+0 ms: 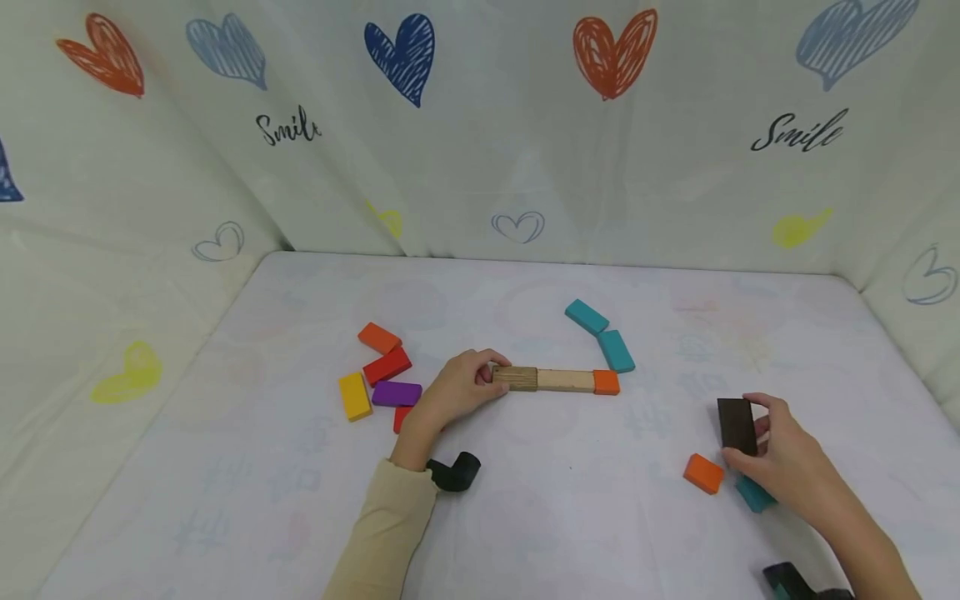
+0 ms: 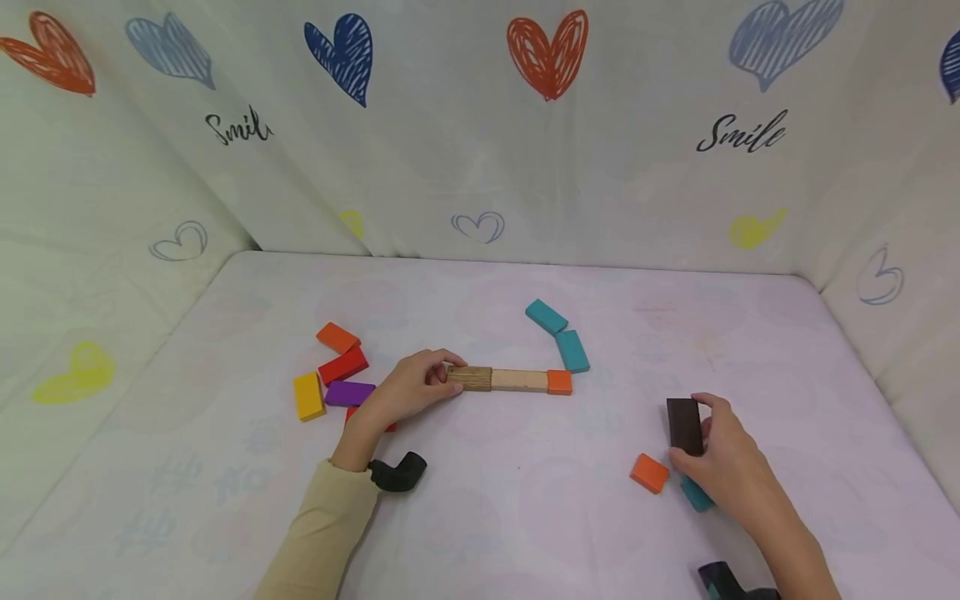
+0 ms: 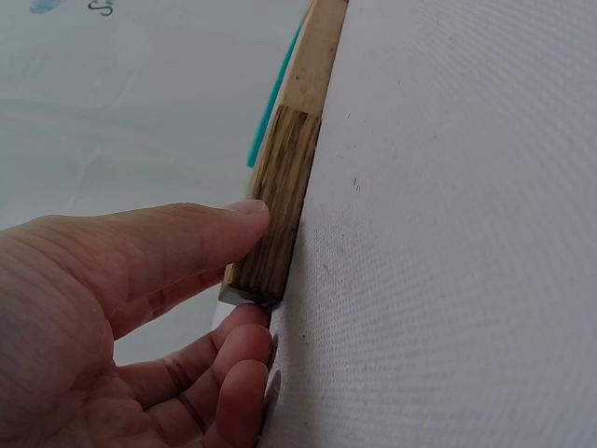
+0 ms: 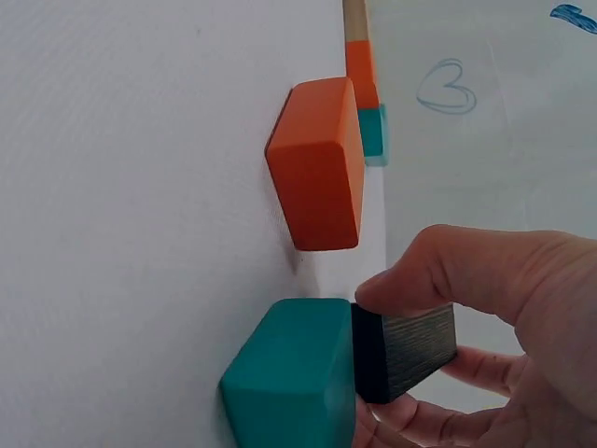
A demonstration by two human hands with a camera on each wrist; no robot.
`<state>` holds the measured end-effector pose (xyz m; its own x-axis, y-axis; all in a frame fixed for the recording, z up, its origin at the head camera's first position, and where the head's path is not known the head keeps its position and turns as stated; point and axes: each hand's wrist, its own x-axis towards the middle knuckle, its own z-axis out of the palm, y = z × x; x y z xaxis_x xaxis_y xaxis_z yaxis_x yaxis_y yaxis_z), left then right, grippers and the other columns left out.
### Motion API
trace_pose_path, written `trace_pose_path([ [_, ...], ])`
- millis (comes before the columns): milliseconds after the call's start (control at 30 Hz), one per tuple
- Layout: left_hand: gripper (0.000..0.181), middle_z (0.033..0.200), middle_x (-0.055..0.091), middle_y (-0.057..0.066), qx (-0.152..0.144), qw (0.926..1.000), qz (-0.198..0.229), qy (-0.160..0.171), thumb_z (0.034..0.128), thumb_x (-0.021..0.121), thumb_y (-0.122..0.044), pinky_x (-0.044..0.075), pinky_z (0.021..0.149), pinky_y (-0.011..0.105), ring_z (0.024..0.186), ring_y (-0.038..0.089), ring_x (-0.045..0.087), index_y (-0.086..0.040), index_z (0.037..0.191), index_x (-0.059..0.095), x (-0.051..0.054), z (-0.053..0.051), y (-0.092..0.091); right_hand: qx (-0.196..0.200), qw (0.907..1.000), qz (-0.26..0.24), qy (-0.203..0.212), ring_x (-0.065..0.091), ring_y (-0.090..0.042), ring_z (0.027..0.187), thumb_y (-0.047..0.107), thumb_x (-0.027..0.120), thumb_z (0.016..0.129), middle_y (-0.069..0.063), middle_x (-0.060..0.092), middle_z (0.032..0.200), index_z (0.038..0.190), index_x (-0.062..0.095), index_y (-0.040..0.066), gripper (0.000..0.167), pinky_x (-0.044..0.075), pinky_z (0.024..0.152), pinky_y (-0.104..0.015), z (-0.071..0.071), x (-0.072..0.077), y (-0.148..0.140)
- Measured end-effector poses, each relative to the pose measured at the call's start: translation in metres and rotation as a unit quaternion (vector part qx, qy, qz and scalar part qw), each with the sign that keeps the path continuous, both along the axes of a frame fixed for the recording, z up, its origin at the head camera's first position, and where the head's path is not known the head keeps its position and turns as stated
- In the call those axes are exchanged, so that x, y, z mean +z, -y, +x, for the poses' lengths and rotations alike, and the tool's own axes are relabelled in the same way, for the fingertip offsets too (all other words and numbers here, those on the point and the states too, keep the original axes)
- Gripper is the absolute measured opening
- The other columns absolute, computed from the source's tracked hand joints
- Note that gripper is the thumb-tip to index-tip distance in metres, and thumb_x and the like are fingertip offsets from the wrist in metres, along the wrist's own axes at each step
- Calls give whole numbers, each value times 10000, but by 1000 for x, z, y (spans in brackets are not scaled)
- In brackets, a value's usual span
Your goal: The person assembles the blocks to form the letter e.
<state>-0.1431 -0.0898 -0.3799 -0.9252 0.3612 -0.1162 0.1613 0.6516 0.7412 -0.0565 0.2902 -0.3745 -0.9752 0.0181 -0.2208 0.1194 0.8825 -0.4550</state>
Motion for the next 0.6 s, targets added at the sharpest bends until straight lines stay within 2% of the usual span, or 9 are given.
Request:
trace_pose_path([
  [167,281,797,505,35,2,10000,-1,-11,839,677,-148,364,613,228,697,142,445,-135,1117,635,0,0,0,173,9984,-281,-466,507,-258,775,125,657,793,-279,482,1038,1372,220,-43,745,436,561,-288,-3,8,9],
  [400,279,791,503,33,-26,10000,38,-16,838,676,-142,361,610,228,695,141,442,-128,1113,635,-2,-1,0,657,9873,-207,-1434,503,-216,728,55,699,771,-227,520,985,1327,382,16,642,408,526,-199,-16,24,27],
  [600,282,796,503,35,-40,10000,28,-33,839,676,-143,362,608,227,694,144,443,-125,1117,633,-2,-1,0,876,9851,-196,-1469,516,-268,792,50,689,779,-220,495,1039,1338,403,27,628,430,572,-209,-35,41,45],
])
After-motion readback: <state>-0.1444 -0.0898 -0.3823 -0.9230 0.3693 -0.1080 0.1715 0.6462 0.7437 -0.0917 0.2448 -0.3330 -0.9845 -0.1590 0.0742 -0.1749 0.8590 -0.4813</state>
